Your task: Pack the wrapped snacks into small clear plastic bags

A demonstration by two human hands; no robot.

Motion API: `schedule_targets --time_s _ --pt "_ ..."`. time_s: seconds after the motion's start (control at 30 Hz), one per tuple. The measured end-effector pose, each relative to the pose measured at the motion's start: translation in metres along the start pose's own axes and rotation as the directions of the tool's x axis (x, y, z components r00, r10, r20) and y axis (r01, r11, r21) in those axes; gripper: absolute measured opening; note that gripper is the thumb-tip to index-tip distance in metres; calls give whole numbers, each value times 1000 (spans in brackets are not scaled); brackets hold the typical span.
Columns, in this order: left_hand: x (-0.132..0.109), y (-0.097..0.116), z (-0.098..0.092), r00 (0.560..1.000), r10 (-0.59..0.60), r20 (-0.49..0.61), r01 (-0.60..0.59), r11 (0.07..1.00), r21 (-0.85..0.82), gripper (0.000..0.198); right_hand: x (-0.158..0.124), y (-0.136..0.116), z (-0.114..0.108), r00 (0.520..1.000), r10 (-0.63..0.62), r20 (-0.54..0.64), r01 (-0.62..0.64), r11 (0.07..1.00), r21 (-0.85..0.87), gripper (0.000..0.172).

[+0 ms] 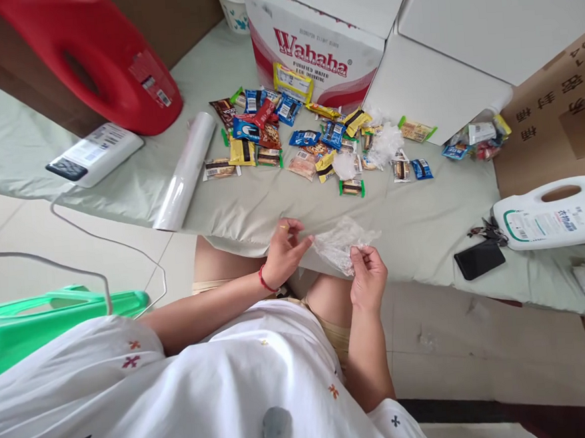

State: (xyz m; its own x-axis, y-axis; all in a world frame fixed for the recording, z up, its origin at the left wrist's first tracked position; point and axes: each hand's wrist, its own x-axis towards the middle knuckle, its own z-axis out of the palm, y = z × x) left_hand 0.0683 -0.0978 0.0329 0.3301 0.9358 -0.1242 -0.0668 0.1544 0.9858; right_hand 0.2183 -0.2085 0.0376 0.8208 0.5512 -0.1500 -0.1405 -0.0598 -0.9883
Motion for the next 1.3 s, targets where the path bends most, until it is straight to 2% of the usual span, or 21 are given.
schedule_targets --time_s 0.03,0.1,0.2,0.27,0.33,0.43,0.57,0.67,0.87,1.1,1.3 --pt "-2 5 0 996 95 -4 -94 993 68 27 -2 0 -2 999 -37 -5 36 998 -43 40" --pt "-6 14 4 978 163 132 -175 981 83 25 -7 0 -5 993 -112 29 115 985 -128 34" --pt "-6 22 18 897 64 437 -71 997 -1 34 -11 -3 -5 957 -227 181 264 938 -222 26" --pt "-5 23 29 862 6 507 19 999 -44 42 -13 -5 -4 924 -272 269 337 911 -238 23" --pt "-5 20 36 870 -23 492 85 991 -105 46 -14 -6 -5 913 -255 319 328 923 -201 21" --pt "-6 15 40 892 -45 449 159 963 -219 47 -14 -5 -8 932 -164 324 200 977 -79 22" --pt "-5 10 33 892 -141 429 297 899 -323 48 -12 -3 -11 984 -13 180 1 998 64 30" --pt "-1 9 25 893 -187 408 345 867 -358 47 -10 -3 -11 990 76 118 -93 985 145 34" --pt "3 17 9 867 -270 420 431 829 -356 48 -4 -1 -3 994 82 66 -95 970 226 34" --pt "14 25 -17 910 -268 317 384 833 -398 43 13 5 2 996 85 10 -83 926 367 32" --pt "23 29 -51 878 -281 387 440 791 -425 33 20 1 0 988 142 62 -155 921 358 28"
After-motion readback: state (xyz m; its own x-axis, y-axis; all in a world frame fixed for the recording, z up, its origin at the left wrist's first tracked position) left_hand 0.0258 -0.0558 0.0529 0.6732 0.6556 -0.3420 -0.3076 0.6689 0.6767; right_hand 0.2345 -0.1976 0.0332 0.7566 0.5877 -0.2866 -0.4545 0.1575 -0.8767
